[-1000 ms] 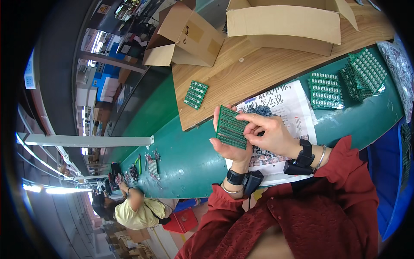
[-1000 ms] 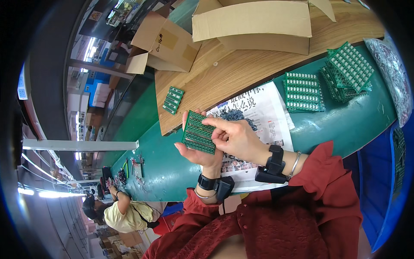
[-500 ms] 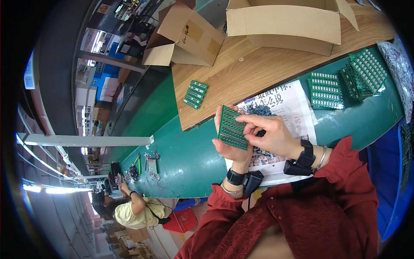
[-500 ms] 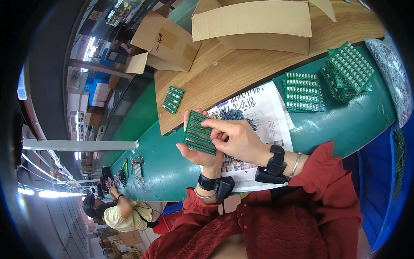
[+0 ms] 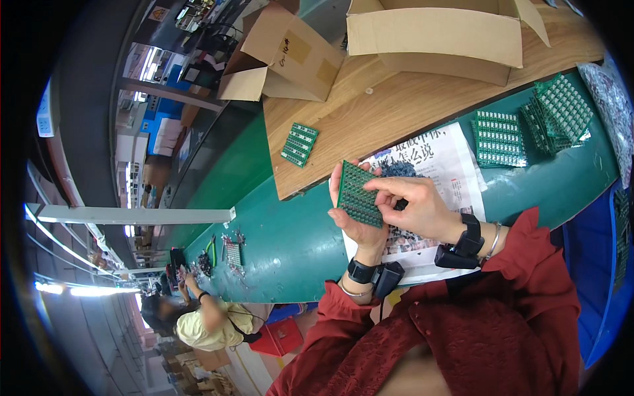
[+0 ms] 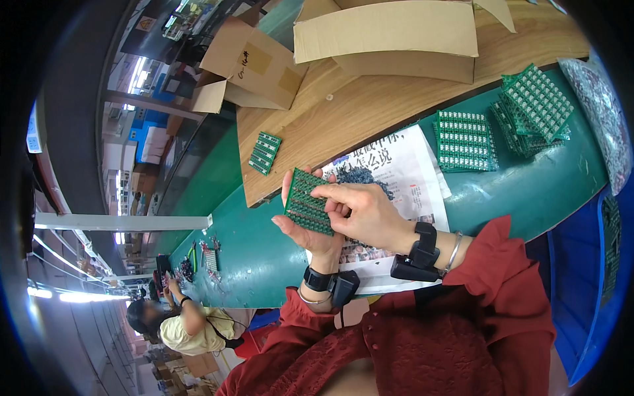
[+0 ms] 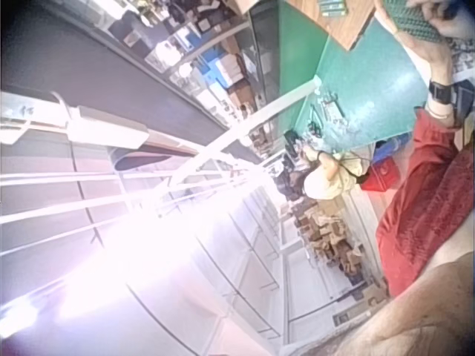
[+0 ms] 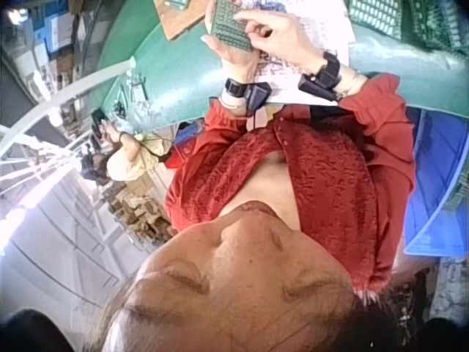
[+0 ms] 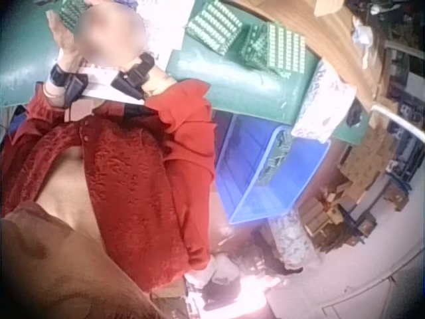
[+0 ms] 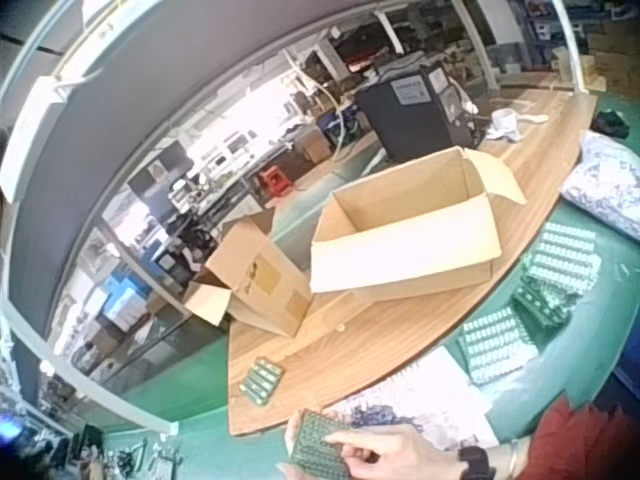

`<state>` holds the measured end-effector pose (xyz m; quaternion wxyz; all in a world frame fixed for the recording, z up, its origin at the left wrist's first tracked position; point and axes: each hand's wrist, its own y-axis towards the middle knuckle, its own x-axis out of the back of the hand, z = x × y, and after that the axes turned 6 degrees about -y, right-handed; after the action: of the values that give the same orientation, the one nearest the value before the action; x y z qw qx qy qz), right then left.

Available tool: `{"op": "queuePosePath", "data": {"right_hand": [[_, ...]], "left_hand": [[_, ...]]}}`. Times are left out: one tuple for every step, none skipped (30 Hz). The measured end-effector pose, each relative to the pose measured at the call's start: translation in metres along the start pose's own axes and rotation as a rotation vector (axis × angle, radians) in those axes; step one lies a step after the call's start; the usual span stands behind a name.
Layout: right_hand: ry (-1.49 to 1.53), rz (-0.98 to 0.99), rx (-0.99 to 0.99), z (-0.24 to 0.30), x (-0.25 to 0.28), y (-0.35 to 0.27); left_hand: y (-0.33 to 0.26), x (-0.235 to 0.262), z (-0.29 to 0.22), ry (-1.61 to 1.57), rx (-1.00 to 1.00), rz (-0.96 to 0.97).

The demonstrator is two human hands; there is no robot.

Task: The person inserts small components into green circuit boards by hand, then stacks the boards and places them into a plastic bag. The person also handles a bag of small components and a newspaper on the table.

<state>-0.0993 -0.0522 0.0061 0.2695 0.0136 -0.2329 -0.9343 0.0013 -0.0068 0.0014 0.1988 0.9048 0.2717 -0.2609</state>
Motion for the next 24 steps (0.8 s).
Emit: {"op": "queuePosePath", "data": {"right_hand": [[0.002, -0.008, 0.005, 0.002, 0.0, 0.0], [0.004, -0.016, 0.011, 0.002, 0.0, 0.001], [0.006, -0.025, 0.016, 0.002, 0.0, 0.0], [0.007, -0.035, 0.022, 0.001, 0.0, -0.001], [0.008, -0.044, 0.027, 0.001, 0.0, -0.001], [0.002, -0.045, 0.03, 0.002, 0.001, -0.001], [-0.005, -0.045, 0.032, 0.004, 0.002, 0.0], [-0.011, -0.046, 0.034, 0.005, 0.003, 0.0], [-0.03, -0.06, 0.048, 0.005, 0.002, 0.001], [-0.048, -0.074, 0.063, 0.005, 0.001, 0.001], [-0.067, -0.088, 0.077, 0.005, 0.0, 0.002], [-0.016, -0.063, 0.037, 0.005, 0.0, 0.002], [0.034, -0.039, -0.002, 0.005, 0.0, 0.001], [0.085, -0.014, -0.041, 0.005, 0.001, 0.001], [0.07, -0.015, -0.028, 0.005, 0.001, 0.001], [0.056, -0.016, -0.015, 0.005, 0.001, 0.0], [0.042, -0.016, -0.002, 0.005, 0.001, 0.0], [0.034, -0.016, -0.009, 0.006, 0.001, 0.0], [0.027, -0.017, -0.015, 0.007, 0.001, 0.0], [0.019, -0.017, -0.021, 0.008, 0.002, -0.001], [0.021, -0.019, -0.009, 0.006, 0.001, -0.001], [0.023, -0.022, 0.004, 0.004, 0.0, -0.001], [0.024, -0.024, 0.016, 0.002, -0.001, -0.002], [-0.005, -0.031, 0.043, 0.003, 0.0, -0.001]], "left_hand": [[0.0, 0.0, -0.001, -0.005, -0.008, 0.004], [0.0, 0.001, -0.001, -0.01, -0.016, 0.009], [0.0, 0.001, -0.001, -0.007, -0.024, -0.002], [0.001, 0.0, -0.002, -0.004, -0.031, -0.013], [0.001, 0.0, -0.002, 0.0, -0.038, -0.023], [0.003, 0.002, -0.003, 0.006, -0.039, -0.041], [0.005, 0.005, -0.004, 0.012, -0.04, -0.059], [0.006, 0.006, -0.005, 0.019, -0.041, -0.077], [0.006, 0.005, -0.005, 0.017, -0.041, -0.06], [0.004, 0.002, -0.005, 0.016, -0.041, -0.044], [0.003, 0.0, -0.005, 0.015, -0.041, -0.027], [0.001, -0.001, -0.004, 0.025, -0.036, -0.005], [-0.001, -0.002, -0.002, 0.035, -0.032, 0.016], [-0.003, -0.002, -0.001, 0.044, -0.028, 0.038], [-0.004, -0.002, -0.001, 0.044, -0.02, 0.034], [-0.004, -0.003, -0.002, 0.044, -0.012, 0.029], [-0.004, -0.003, -0.002, 0.044, -0.005, 0.023], [-0.005, -0.004, -0.001, 0.053, -0.009, 0.034], [-0.005, -0.005, 0.0, 0.062, -0.013, 0.043], [-0.006, -0.006, 0.0, 0.07, -0.017, 0.053], [-0.006, -0.005, 0.001, 0.079, -0.018, 0.056], [-0.006, -0.004, 0.002, 0.088, -0.019, 0.059], [-0.006, -0.003, 0.002, 0.097, -0.019, 0.062], [-0.006, -0.004, 0.002, 0.09, -0.017, 0.063]]}}
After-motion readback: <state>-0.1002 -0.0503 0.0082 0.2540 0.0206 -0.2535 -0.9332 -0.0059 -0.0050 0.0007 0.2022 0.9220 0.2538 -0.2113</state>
